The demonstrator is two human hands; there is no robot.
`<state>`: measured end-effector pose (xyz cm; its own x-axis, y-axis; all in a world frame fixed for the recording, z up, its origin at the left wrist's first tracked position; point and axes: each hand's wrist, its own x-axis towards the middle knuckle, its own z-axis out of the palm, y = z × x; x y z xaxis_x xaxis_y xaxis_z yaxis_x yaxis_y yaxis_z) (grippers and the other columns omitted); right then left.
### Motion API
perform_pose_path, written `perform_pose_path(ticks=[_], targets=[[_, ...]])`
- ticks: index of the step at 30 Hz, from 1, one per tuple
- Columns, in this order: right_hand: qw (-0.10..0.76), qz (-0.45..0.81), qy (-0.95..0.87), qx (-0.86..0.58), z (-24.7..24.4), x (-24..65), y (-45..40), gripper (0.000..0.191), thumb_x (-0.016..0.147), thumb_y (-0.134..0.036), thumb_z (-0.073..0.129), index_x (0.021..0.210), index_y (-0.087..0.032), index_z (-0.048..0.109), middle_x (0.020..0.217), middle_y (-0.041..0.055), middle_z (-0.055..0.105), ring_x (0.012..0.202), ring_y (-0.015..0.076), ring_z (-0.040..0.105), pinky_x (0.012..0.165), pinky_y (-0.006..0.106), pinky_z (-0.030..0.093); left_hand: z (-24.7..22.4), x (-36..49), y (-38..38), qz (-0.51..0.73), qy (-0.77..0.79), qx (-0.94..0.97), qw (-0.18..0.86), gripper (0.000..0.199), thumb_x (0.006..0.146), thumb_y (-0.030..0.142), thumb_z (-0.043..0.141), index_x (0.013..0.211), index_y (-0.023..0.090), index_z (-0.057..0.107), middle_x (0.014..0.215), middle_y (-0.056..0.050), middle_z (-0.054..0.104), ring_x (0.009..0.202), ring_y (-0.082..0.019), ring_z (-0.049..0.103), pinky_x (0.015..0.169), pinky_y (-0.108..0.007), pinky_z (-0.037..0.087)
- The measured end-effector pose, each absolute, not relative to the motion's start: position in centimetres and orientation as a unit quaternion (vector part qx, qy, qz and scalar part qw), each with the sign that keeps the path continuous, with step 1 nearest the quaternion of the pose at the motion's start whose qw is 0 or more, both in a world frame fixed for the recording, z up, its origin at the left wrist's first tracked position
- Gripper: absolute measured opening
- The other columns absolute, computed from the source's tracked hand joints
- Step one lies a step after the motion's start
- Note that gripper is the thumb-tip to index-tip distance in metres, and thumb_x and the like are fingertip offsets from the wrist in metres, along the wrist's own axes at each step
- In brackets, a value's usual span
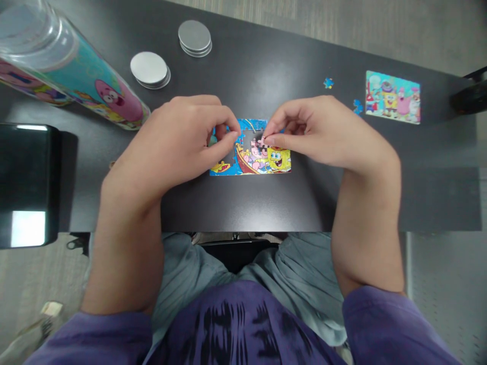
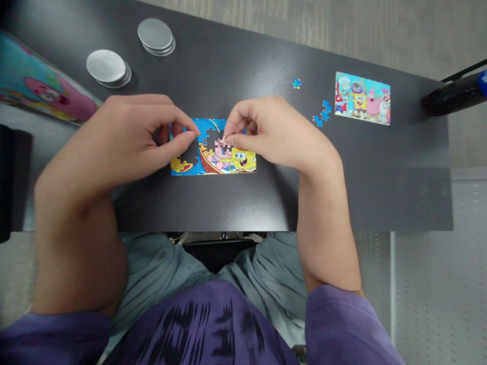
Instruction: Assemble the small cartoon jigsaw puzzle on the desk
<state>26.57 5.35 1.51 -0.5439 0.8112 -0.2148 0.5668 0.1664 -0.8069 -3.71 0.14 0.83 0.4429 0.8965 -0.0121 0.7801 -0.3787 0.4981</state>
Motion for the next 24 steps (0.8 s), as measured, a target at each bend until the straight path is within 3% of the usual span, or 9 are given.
perform_pose_path(ticks=[4, 16, 21, 24], targets=[[0.131, 0.450, -0.755, -0.459, 1.1, 26.2, 5.4, 0.023, 0.101, -0.050, 0.111, 0.096, -0.035, 0.095, 0.103, 0.0055, 0.096, 0.111, 0.0370, 0.088, 0.090, 0.050, 0.072, 0.8, -3.7, 0.2, 0.131, 0.512, 0.818, 0.227, 0.041, 0.116, 0.055, 0.056, 0.123, 0.034, 0.090, 0.119, -0.010, 0.087, 0.110, -0.036, 0.079, 0.094, -0.052, 0.058], [0.131, 0.451, -0.749, -0.467, 1.3, 26.0, 5.2, 0.019, 0.098, -0.043, 0.113, 0.095, -0.035, 0.096, 0.100, 0.0044, 0.094, 0.109, 0.0367, 0.085, 0.089, 0.049, 0.070, 1.2, -3.7, 0.3, 0.111, 0.512, 0.823, 0.219, 0.045, 0.118, 0.054, 0.052, 0.129, 0.032, 0.091, 0.123, -0.012, 0.090, 0.116, -0.039, 0.083, 0.103, -0.056, 0.062], [0.142, 0.465, -0.748, -0.452, 1.6, 27.7, 5.8, 0.012, 0.103, -0.037, 0.109, 0.101, -0.035, 0.097, 0.106, 0.0041, 0.095, 0.102, 0.0322, 0.083, 0.090, 0.047, 0.067, 1.1, -3.6, 0.1, 0.121, 0.523, 0.811, 0.232, 0.044, 0.118, 0.055, 0.055, 0.128, 0.031, 0.091, 0.123, -0.012, 0.088, 0.114, -0.039, 0.082, 0.103, -0.055, 0.059], [0.189, 0.433, -0.748, -0.467, 1.9, 30.2, 6.7, 0.013, 0.101, -0.028, 0.107, 0.098, -0.033, 0.095, 0.097, 0.0041, 0.092, 0.091, 0.0271, 0.077, 0.083, 0.045, 0.061, 0.9, -3.7, 0.0, 0.123, 0.526, 0.810, 0.227, 0.046, 0.120, 0.055, 0.053, 0.129, 0.027, 0.089, 0.122, -0.012, 0.083, 0.105, -0.035, 0.077, 0.097, -0.051, 0.052]])
